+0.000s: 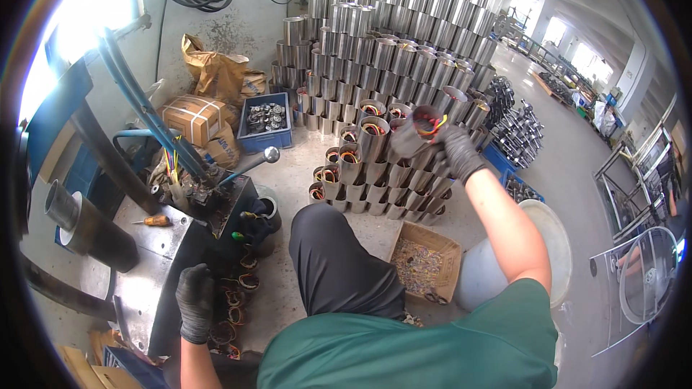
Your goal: Assembling and pressing motor stator components using industrial machinery.
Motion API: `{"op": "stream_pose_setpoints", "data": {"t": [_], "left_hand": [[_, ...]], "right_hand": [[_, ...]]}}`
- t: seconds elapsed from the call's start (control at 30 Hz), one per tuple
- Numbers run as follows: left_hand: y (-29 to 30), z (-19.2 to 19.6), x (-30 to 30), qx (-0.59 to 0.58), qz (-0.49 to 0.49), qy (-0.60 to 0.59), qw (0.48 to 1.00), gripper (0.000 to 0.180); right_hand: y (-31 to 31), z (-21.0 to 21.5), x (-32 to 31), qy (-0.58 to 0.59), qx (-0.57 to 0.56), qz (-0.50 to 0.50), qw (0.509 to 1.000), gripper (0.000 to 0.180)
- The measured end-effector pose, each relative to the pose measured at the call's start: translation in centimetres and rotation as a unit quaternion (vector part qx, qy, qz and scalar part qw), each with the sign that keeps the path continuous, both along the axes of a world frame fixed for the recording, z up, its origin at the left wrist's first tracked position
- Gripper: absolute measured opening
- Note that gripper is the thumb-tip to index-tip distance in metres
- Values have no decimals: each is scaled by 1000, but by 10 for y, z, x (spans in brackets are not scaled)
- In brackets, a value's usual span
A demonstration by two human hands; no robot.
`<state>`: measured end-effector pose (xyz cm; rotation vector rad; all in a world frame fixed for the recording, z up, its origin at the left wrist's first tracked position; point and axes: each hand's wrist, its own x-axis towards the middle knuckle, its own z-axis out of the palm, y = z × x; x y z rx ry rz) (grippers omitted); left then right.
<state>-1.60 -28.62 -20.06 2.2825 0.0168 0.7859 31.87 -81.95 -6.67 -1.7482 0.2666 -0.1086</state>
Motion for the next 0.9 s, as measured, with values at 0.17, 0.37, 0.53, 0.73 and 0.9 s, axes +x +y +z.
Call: {"op": "stream_pose_setpoints", "data": {"t": [0.17,0.37,0.53,0.73,0.9], "left_hand": [[-4,-13,4,48,-35,32,998,36],[-2,-31,-3,94,-17,128,987,35],[5,-48,26,70,-41,128,988,33],[39,-73,5,60,48,282,956,29],[49,-134,-6,76,56,530,843,41]], "right_hand": [[-69,9,53,68,16,-111,991,18],[-112,-38,116,-29,150,-96,984,27],[-239,-91,118,-127,77,121,981,43],[36,-70,-37,-47,92,208,973,39],[215,-49,-116,-136,50,526,838,26]]}}
